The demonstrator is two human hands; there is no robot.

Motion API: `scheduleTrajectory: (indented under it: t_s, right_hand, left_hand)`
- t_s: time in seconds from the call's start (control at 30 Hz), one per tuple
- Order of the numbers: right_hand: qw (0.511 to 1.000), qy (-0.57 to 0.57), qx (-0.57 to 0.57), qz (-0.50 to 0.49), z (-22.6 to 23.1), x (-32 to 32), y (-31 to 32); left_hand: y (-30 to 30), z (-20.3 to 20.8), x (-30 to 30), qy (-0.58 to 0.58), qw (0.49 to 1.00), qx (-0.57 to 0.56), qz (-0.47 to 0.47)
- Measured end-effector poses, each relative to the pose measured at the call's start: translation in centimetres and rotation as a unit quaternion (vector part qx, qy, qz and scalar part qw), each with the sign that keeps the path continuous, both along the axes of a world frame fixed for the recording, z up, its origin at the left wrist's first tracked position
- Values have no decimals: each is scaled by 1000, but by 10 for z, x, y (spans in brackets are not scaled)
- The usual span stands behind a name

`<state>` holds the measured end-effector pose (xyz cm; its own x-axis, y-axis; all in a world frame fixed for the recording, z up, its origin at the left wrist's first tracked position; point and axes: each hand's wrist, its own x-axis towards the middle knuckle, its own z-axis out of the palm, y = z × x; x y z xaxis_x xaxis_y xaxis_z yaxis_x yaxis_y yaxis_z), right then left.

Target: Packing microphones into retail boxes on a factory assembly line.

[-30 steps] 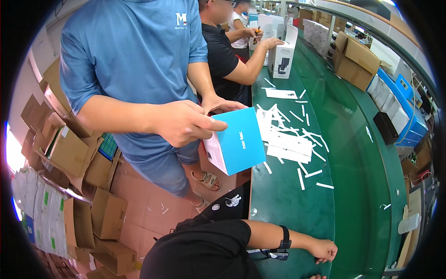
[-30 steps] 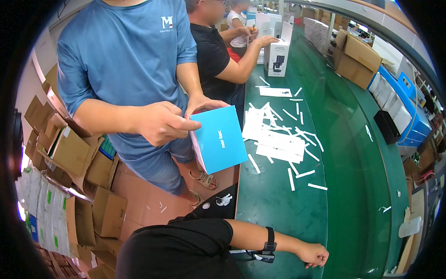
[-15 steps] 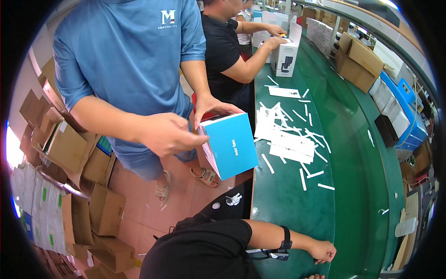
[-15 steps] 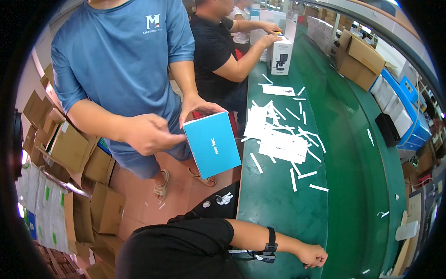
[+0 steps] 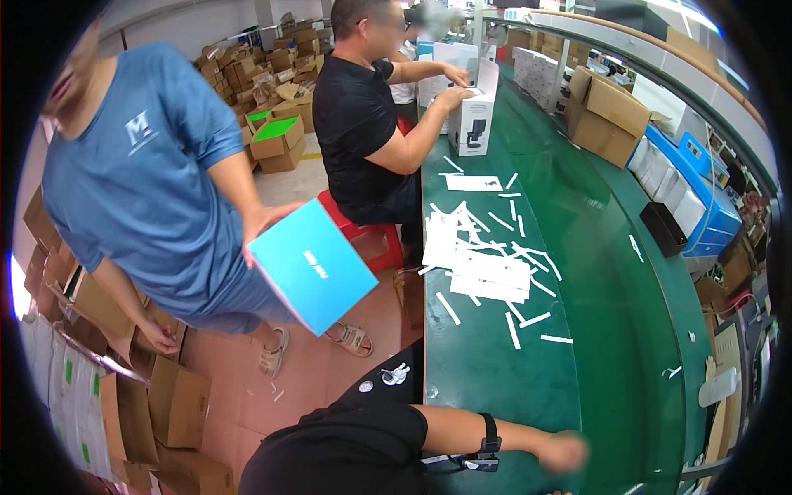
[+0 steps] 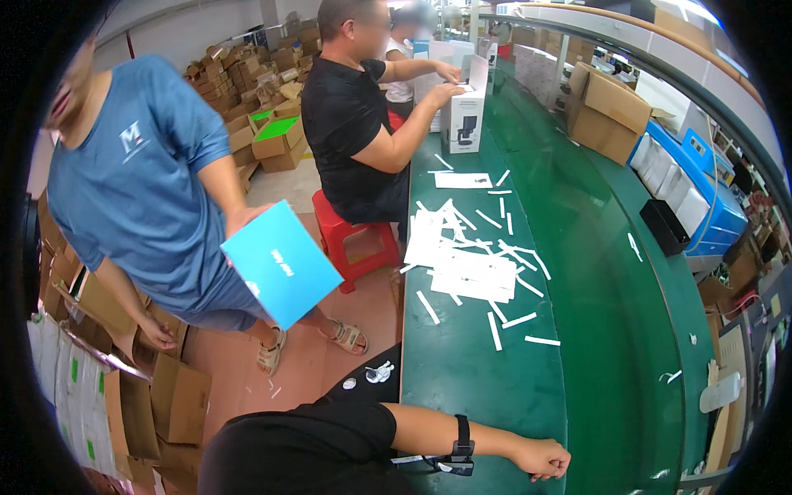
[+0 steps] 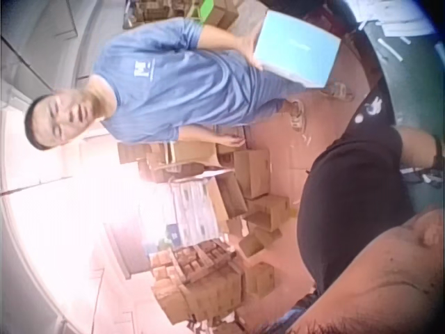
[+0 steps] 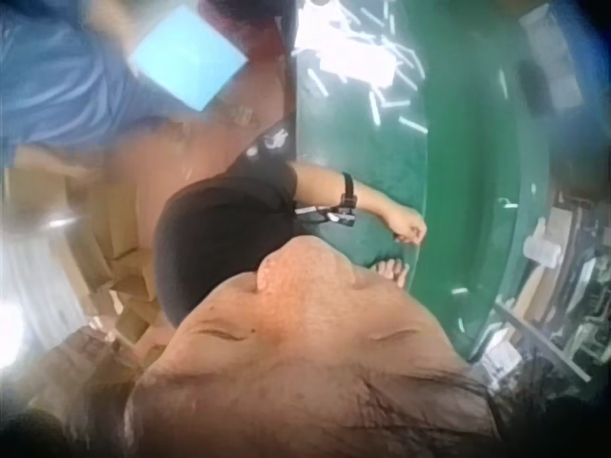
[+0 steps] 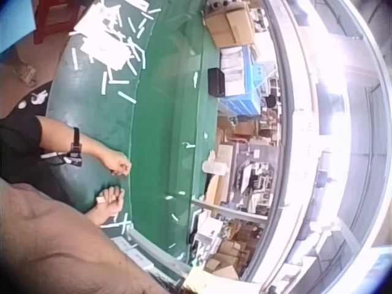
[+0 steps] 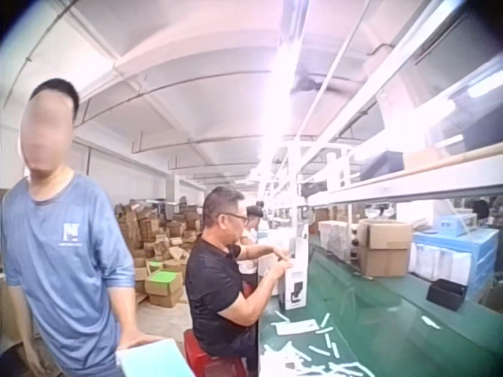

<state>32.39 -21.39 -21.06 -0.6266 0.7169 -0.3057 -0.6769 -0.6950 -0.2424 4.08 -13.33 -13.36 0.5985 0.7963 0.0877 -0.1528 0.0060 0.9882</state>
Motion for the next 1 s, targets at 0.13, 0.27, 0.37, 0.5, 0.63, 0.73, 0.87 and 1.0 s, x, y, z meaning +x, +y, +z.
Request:
scheduleTrajectory:
  t_s: [0.13,0.27,0.37,0.5,0.63,0.73,0.87,1.0]
  right_hand:
    - [987,-54,30,-147,84,-99,-23]
    - [988,-3,85,-129,76,-58,-35]
    - [996,26,79,-39,101,-92,-30]
    - [991,-22,68,-109,104,-93,-38]
    - [982,33,163,-91,-106,63,-7]
    - [994,30,71,-83,-36,-35,-9]
    - [986,-34,47,-158,113,-102,-35]
    - [981,-40,44,-183,105,-102,-34]
  left_hand:
    - [-6,-15,-4,-20,999,-37,32]
    - [0,-8,9,-5,1000,-3,9]
    - [-5,2,6,-23,999,20,19]
    - [-9,3,-4,-18,999,14,44]
    - [4,13,13,-23,1000,-3,-6]
    - [-7,-16,-13,23,999,-31,29]
    - [-7,2,6,38,996,78,13]
    - [-9,2,0,20,999,43,-4]
